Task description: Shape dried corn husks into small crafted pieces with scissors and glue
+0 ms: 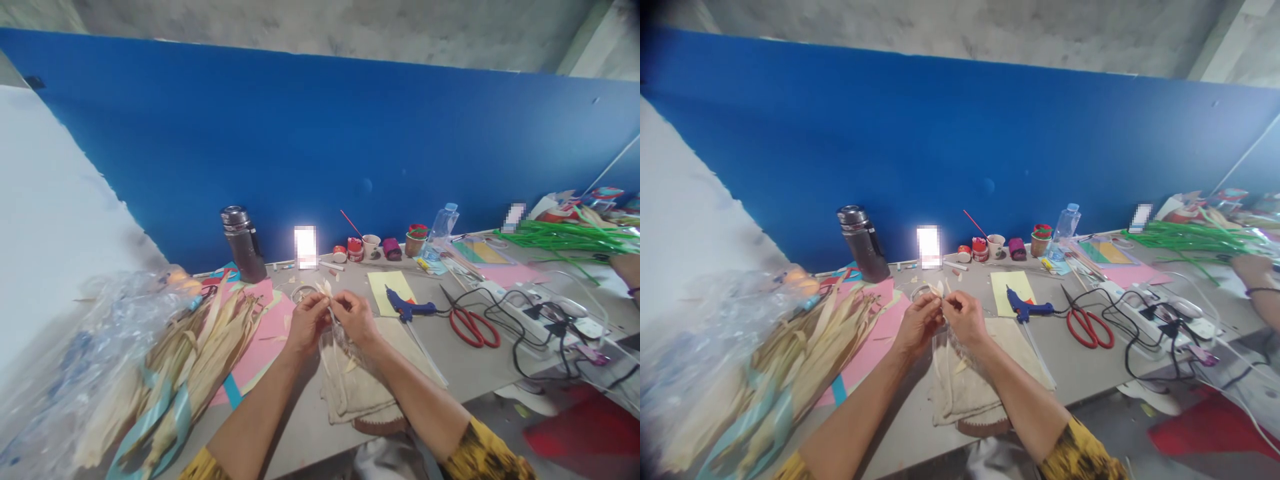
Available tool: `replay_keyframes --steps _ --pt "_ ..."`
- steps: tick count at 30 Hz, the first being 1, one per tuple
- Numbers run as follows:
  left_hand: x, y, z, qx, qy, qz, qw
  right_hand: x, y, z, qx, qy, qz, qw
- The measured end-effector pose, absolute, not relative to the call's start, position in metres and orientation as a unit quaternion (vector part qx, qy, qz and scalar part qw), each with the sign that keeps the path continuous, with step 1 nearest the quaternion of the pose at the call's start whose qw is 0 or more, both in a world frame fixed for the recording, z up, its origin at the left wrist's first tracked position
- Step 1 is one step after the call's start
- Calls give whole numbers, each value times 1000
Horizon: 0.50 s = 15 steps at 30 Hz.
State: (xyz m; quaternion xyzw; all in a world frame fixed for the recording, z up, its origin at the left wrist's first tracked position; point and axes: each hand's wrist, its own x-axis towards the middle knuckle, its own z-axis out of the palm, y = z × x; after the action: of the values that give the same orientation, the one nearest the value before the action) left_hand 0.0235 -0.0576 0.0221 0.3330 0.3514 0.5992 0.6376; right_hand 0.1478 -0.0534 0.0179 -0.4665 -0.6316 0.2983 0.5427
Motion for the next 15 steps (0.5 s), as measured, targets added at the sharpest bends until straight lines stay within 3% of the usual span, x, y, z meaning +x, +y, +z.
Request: replay_keyframes --steps 15 --pt "25 -60 21 359 348 587 637 146 -53 13 -475 -668 232 524"
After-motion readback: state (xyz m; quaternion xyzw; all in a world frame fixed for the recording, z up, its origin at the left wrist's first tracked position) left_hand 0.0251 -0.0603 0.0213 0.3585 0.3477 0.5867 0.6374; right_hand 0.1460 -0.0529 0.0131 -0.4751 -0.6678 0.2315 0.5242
